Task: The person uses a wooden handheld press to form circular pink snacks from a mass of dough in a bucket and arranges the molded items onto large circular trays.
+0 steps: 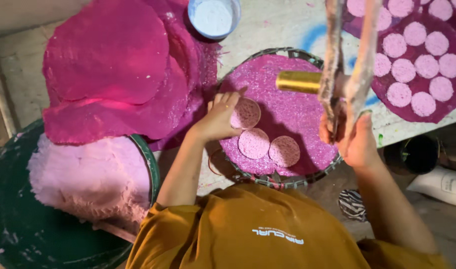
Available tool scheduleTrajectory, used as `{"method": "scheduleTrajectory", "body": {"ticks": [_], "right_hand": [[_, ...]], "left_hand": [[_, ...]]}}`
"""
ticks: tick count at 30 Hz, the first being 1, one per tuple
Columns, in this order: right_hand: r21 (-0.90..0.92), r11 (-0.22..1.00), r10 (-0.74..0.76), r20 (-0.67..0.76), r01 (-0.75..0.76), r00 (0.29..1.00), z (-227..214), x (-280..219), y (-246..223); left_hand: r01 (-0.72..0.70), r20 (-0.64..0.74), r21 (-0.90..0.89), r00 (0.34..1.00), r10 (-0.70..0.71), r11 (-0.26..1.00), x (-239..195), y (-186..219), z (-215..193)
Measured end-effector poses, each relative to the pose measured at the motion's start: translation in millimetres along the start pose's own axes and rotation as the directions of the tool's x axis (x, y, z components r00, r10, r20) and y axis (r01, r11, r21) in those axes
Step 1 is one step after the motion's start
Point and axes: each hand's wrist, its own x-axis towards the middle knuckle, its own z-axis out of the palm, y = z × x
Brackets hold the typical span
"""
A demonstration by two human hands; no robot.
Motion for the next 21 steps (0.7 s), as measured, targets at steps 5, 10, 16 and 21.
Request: {"method": "scheduleTrajectory", "body": {"ticks": [5, 10, 16, 21], "right_hand": [[0.131, 0.99, -0.056, -0.011, 0.057, 0.998, -22.0, -19.1, 13.5], [0.048, 0.998, -0.047, -0.082, 0.051, 0.996, -27.8, -23.4, 19.3], [-0.177, 0.976, 0.12, -0.071, -0.13, 0.99, -28.6, -7.2, 22.4], [-0.524, 0.702, 0.565, -0.003, -0.482, 0.825, -11.7, 63.1, -11.2]], "left_hand": [[-0.094, -0.085, -0.034, 0.992, 0.091, 0.995, 38.2, -7.1, -12.2], [0.007, 0.013, 0.039, 1.0, -0.008, 0.999, 83.2, 8.2, -23.1], [-0.201, -0.188, -0.549, 0.976, 0.115, 0.811, 80.0, 18.5, -36.1], [-0.234, -0.384, -0.788, 0.91, 0.158, -0.57, 92.0, 51.4, -30.3]]}}
